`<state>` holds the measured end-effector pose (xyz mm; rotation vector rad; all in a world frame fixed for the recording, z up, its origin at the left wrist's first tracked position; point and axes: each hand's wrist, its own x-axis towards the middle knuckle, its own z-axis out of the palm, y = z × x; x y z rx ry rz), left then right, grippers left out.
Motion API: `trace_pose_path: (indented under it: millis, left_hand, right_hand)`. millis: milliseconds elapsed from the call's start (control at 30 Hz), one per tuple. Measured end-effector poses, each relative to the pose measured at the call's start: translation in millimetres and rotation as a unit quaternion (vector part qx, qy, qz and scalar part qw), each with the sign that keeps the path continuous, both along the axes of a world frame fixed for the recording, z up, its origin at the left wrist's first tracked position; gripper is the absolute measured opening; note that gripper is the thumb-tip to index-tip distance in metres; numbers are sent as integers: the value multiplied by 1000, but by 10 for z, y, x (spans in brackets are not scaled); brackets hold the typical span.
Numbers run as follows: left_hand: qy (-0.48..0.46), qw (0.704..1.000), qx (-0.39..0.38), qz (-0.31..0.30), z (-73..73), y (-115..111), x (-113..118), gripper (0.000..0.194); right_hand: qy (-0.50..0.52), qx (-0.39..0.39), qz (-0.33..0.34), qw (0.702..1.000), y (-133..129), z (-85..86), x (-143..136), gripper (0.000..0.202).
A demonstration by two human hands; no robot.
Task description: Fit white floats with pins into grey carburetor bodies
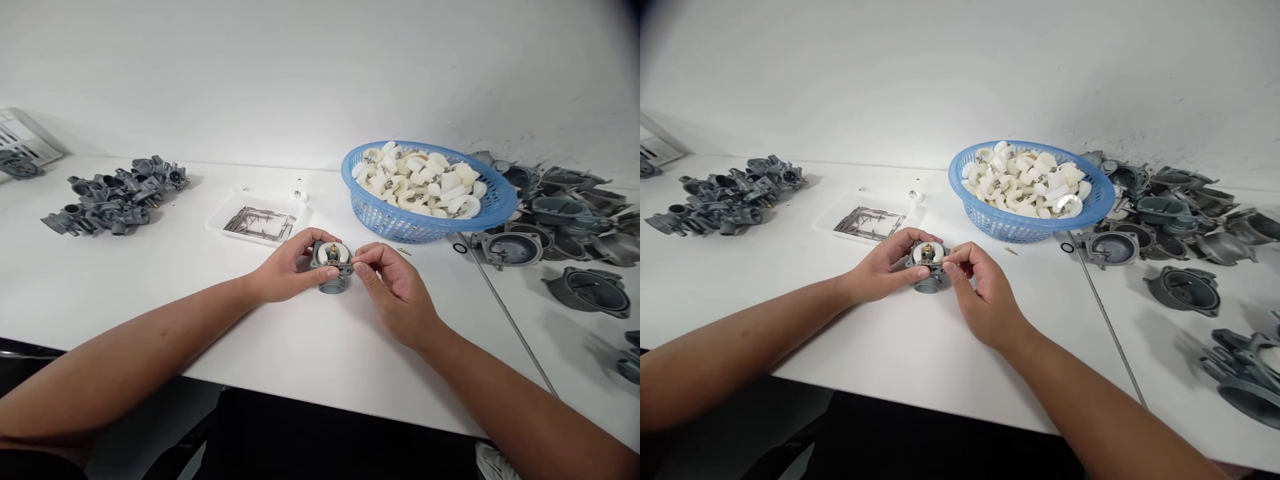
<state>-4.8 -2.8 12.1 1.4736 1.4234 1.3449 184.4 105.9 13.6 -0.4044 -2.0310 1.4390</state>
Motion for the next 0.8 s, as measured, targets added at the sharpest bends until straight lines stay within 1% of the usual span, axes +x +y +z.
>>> trace_pose_path:
  millis: [200, 333, 533, 633, 800]
  left_hand:
    - [-5, 1000, -2, -2, -11, -1, -4, 43]
    - [-3, 1000, -4, -2, -17, -16, -4, 43]
    - [-3, 1000, -7, -1, -6, -14, 1, 42]
    - [-8, 1000, -8, -9, -5, -9, -4, 42]
    - [-17, 999, -18, -22, -9, -10, -14, 42]
  right_hand:
    - [-16, -9, -12, 1000, 3, -13, -7, 15]
    - [-25, -18, 5, 1000, 8, -10, -9, 16]
    - [-29, 26, -13, 999, 25, 15, 0, 15]
    - [-26, 44, -10, 999, 33, 21, 1, 15]
    - [-19, 43, -8, 999, 32, 25, -5, 15]
